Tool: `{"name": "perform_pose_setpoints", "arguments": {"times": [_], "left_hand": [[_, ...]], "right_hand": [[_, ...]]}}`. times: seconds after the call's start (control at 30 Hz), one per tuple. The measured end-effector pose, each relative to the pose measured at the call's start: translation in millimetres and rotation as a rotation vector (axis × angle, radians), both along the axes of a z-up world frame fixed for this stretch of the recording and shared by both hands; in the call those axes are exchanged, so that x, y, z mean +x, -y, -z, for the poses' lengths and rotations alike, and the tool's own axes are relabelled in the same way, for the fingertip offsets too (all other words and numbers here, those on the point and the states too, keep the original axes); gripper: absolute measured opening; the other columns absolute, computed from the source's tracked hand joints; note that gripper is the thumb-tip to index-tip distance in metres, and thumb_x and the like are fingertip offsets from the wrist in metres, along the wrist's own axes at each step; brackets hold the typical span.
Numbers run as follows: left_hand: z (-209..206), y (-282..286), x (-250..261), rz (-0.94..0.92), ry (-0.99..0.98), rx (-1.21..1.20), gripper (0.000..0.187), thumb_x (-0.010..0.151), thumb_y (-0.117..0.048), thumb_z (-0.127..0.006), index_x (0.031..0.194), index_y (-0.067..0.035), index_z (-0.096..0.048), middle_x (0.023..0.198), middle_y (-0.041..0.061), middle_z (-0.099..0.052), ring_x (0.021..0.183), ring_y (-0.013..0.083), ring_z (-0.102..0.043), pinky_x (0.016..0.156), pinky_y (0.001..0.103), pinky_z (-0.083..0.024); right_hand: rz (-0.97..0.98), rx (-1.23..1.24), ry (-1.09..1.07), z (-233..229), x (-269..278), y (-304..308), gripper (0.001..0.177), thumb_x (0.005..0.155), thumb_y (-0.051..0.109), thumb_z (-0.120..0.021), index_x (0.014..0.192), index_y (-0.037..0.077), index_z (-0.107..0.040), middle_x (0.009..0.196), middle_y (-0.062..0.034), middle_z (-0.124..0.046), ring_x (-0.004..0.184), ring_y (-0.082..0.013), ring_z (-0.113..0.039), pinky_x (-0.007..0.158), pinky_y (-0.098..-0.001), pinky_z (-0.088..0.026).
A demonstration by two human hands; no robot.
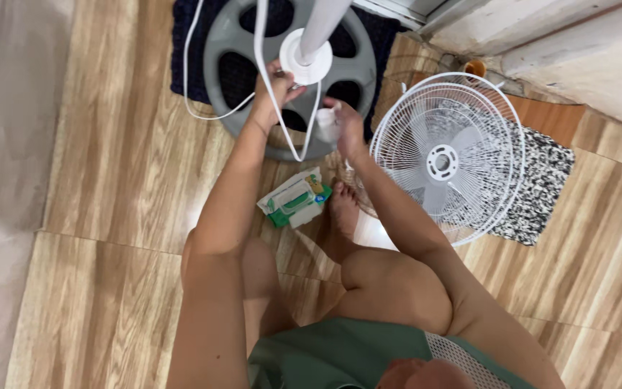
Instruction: The person wipes the interior of a grey fan base with a white cloth, then wipes the white metal fan cage and the fan blades. The person handles the fan parts one at a time while sitting on the floor.
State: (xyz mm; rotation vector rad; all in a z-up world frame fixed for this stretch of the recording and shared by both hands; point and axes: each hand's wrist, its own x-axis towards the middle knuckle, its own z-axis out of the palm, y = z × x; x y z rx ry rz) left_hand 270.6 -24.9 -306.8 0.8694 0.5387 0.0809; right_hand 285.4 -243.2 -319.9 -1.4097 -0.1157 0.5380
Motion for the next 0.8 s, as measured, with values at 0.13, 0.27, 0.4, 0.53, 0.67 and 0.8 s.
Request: {"name": "perform_pose_setpoints", "arguments": {"times": [0.13, 0.27, 0.4, 0.53, 0.67, 0.8], "left_hand": [[3, 1, -2, -0.01, -0.019, 0.068, 0.044, 0.096, 0.004, -0.053, 0.139, -0.005, -0.05, 0.115, 0.011, -0.066, 0.099, 0.0234, -0.073, 0.082, 0.038, -0.066], [-14, 6, -2, -0.044, -0.116, 0.186, 0.055, 0.091, 0.006, -0.06, 0.14, -0.008, -0.04, 0.112, 0.014, -0.064, 0.092, 0.024, -0.073, 0.072, 0.037, -0.065], [-6, 3, -6, -0.061, -0.134, 0.354, 0.053, 0.09, 0.008, -0.058, 0.138, -0.006, -0.042, 0.112, 0.015, -0.065, 0.092, 0.0224, -0.075, 0.067, 0.033, -0.069], [30, 10, 2, -0.052, -0.177, 0.311, 0.041, 0.092, 0.006, -0.061, 0.13, 0.0, -0.045, 0.109, 0.012, -0.068, 0.086, 0.0224, -0.077, 0.065, 0.034, -0.064], [52, 29, 11, -0.08, -0.058, 0.177, 0.036, 0.095, 0.005, -0.056, 0.13, 0.004, -0.048, 0.103, 0.015, -0.071, 0.077, 0.0253, -0.076, 0.058, 0.035, -0.063], [53, 32, -1, -0.059, -0.162, 0.546, 0.046, 0.091, 0.005, -0.059, 0.134, 0.004, -0.043, 0.106, 0.019, -0.071, 0.076, 0.0274, -0.077, 0.059, 0.037, -0.064]], "right_hand": [[-0.244, 0.157, -0.607, -28, 52, -16, 0.036, 0.09, 0.033, -0.065, 0.104, 0.002, -0.075, 0.067, 0.0019, -0.06, 0.057, -0.0109, -0.056, 0.052, -0.0258, -0.047], [-0.41, -0.189, -0.419, -70, 75, -28, 0.03, 0.096, 0.031, -0.071, 0.112, 0.005, -0.073, 0.075, 0.0029, -0.057, 0.064, -0.0121, -0.05, 0.054, -0.0273, -0.038], [-0.251, -0.585, 0.028, -127, 102, -26, 0.03, 0.093, 0.026, -0.067, 0.112, 0.005, -0.076, 0.096, -0.0052, -0.072, 0.087, -0.0161, -0.066, 0.073, -0.0274, -0.053], [-0.29, -0.375, 0.218, -159, 108, -43, 0.027, 0.1, 0.021, -0.06, 0.12, 0.006, -0.07, 0.113, -0.0093, -0.075, 0.102, -0.0172, -0.07, 0.081, -0.032, -0.059], [-0.306, -0.247, 0.67, -170, 102, -65, 0.025, 0.105, 0.014, -0.064, 0.124, -0.002, -0.068, 0.118, -0.0129, -0.074, 0.109, -0.023, -0.07, 0.095, -0.0372, -0.054], [-0.266, -0.392, 0.683, -187, 112, -72, 0.023, 0.107, 0.017, -0.061, 0.121, 0.002, -0.07, 0.108, -0.0112, -0.078, 0.097, -0.0208, -0.072, 0.087, -0.0367, -0.057]]}}
